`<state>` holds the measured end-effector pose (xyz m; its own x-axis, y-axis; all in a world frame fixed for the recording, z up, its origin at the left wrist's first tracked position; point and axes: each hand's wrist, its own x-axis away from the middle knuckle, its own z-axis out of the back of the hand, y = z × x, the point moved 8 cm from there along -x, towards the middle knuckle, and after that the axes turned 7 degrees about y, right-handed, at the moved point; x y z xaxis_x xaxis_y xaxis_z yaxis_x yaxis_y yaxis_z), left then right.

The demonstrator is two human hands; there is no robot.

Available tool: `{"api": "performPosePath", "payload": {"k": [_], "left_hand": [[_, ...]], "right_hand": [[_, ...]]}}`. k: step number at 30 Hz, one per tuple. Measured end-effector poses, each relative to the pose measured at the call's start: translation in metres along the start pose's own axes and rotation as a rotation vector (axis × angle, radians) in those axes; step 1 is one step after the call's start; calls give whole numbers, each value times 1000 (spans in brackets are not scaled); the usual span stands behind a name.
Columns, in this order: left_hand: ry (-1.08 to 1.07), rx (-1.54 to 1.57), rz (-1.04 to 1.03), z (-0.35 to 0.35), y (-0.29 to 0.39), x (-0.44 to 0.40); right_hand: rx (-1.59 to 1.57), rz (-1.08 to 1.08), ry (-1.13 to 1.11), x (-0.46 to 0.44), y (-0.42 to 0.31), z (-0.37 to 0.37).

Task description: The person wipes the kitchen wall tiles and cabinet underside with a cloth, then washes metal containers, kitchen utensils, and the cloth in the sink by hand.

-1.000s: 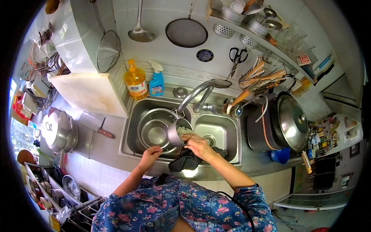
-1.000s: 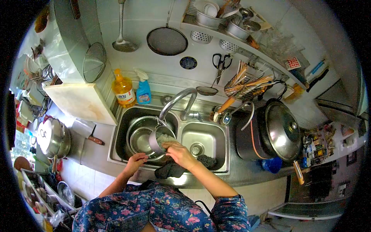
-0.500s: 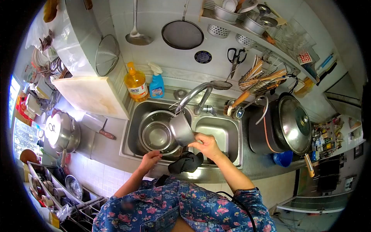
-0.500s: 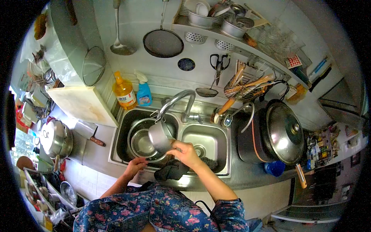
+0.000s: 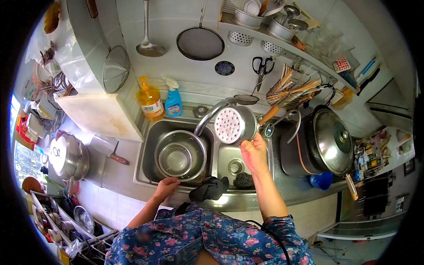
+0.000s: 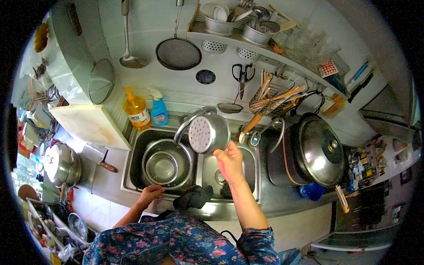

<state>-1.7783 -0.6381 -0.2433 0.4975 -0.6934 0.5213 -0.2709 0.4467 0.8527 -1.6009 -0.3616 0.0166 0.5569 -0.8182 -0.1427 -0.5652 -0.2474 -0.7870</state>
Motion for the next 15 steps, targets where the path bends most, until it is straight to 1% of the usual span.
{"api": "performPosePath", "payload": {"k": [1,2,6,9,15], "left_hand": [[1,26,-1,1,-3,-2],[5,20,-1,1,1,0],[13,45,14,3,7,4],[-2,39,41,6,2,2],[13,29,41,11,-2,3]], "right_hand": [[-46,-2,20,-3,-3,2],[-65,25,-27,-5,-6,2],[-171,31,59,-17,-7,17],[-240,18,172,-27,-9,30],[-405,-46,303,-36,7,59]]}}
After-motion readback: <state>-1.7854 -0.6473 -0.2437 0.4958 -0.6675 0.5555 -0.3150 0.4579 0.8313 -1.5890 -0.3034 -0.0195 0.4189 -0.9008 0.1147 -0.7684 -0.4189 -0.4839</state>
